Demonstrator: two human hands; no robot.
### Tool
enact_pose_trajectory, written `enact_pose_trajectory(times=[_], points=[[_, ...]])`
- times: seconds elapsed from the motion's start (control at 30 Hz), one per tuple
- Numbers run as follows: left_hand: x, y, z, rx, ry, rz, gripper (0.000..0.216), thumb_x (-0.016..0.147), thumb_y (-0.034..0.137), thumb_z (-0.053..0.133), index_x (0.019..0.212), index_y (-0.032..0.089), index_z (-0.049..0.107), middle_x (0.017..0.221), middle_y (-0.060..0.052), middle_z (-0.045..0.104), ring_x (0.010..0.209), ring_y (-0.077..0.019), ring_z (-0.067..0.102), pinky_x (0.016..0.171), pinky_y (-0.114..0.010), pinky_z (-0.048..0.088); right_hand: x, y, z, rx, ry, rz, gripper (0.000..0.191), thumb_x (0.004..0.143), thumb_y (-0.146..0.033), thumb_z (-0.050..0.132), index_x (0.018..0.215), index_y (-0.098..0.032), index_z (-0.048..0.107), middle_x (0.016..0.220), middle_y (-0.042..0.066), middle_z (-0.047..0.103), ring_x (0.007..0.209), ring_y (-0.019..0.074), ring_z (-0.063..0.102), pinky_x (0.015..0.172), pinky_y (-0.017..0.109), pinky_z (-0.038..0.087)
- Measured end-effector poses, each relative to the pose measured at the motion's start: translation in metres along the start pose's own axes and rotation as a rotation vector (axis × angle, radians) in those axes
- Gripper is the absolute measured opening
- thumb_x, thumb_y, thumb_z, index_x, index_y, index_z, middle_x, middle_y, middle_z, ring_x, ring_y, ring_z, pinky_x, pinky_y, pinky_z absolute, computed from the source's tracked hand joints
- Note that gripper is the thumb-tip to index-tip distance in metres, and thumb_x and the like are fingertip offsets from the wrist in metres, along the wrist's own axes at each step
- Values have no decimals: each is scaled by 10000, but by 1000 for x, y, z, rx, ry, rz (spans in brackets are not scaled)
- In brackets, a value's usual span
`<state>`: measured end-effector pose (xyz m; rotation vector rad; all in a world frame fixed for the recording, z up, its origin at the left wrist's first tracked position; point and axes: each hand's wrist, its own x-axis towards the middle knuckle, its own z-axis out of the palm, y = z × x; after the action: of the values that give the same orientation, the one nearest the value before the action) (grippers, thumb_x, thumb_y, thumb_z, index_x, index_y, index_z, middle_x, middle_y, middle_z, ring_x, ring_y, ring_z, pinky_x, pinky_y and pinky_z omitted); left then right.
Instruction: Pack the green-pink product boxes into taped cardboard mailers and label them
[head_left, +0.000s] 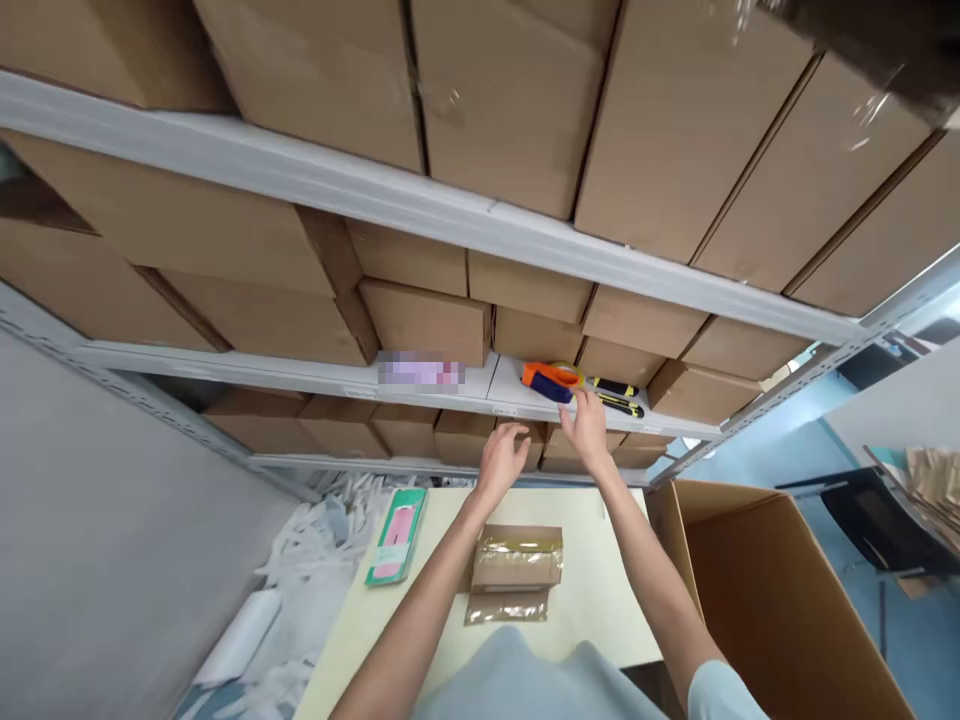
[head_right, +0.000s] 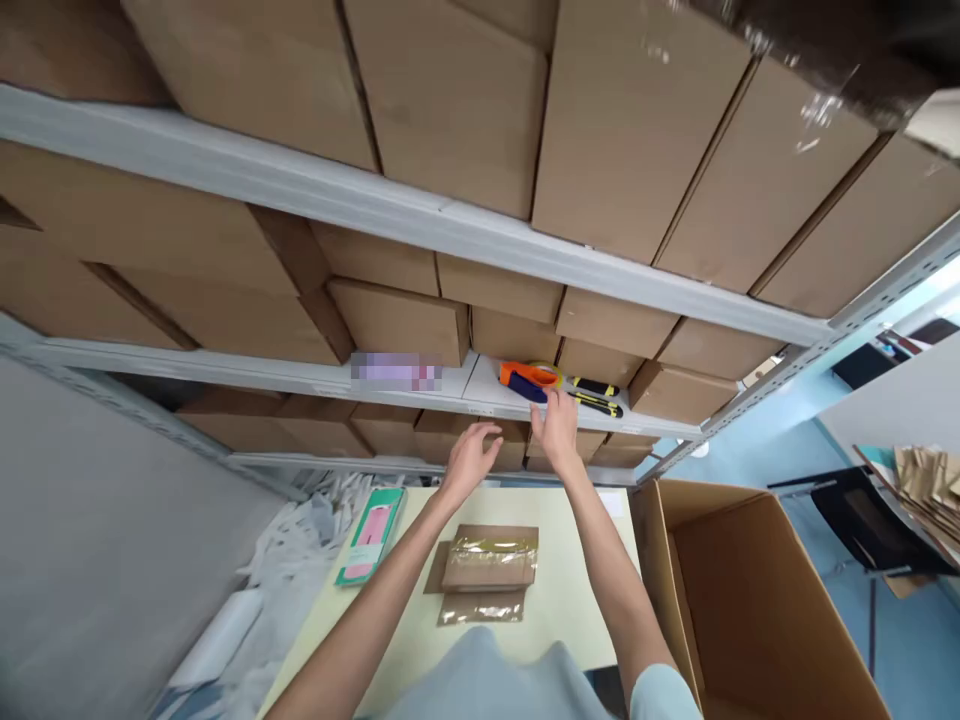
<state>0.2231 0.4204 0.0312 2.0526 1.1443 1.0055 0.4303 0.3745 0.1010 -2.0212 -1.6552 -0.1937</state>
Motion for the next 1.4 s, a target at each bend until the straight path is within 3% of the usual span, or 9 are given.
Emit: enact_pose_trajectory(times=[0.13,0.47,0.57,0.67,0.77,0.9,1.1,1.23,1.4], points=[[48,50,-7,-66,105,64,213,997,219,628,1132,240,791,1251,-137,823,1226,-335,772,1151,-495,607,74,-29,-5,-184,-287,32,466,1132,-326,599,1506,-51,635,1486,289,713,1406,371,669,1221,483,501],[-3,50,8,-223,81,-176,181,961,167,702,1112,214,792,1219,-146,840,1177,-328,818,1132,-517,646,85,-17,4,-203,-480,51,462,1142,-255,548,1541,-22,570,1431,302,760,1321,366,755,1142,423,541],[-20,50,10,-312,115,-221,238,1006,191,676,1229,191,758,1270,-159,831,1136,-283,832,1084,-477,677,49,-16,3,20,-363,55,458,1167,-321,471,1527,-50,548,1432,276,750,1307,345,736,1134,437,556],[-54,53,4,-462,179,-187,292,1041,272,681,1320,195,727,1285,-147,814,1075,-241,831,1007,-423,706,-24,-27,8,529,-162,117,476,1153,-535,467,1384,-145,613,1262,188,793,1161,305,751,1055,431,604],[-98,63,-10,-470,209,-142,267,1048,349,708,1284,231,747,1203,-107,795,1028,-226,810,941,-379,711,-103,-51,8,902,-112,199,542,1080,-682,572,1293,-190,652,1211,146,804,1116,288,767,1056,444,622],[-145,83,-44,-424,204,-108,188,1064,335,697,1226,262,758,1141,-73,786,979,-221,795,919,-375,711,-170,-87,-18,1048,-75,300,503,1053,-680,669,1246,-216,702,1170,118,811,1099,274,782,1050,440,640],[-183,113,-100,-345,168,79,219,1107,262,661,1294,307,766,1192,-72,812,1101,-252,808,997,-398,696,-201,-117,-71,1119,-129,255,576,978,-724,804,1262,-223,781,1203,140,851,1123,322,819,1041,497,686],[-190,116,-126,-295,153,77,257,1097,226,665,1310,318,775,1171,-56,816,1076,-242,810,977,-389,702,-197,-128,-76,1052,-201,258,583,990,-761,775,1184,-212,808,1091,117,868,1021,317,837,954,479,720],[-180,113,-163,-368,233,-37,451,1089,324,678,1540,317,686,1336,-91,757,1130,-249,786,955,-411,721,-194,-128,-81,944,-333,62,492,1064,-670,743,1298,-238,770,1197,117,844,1101,305,826,983,454,706]])
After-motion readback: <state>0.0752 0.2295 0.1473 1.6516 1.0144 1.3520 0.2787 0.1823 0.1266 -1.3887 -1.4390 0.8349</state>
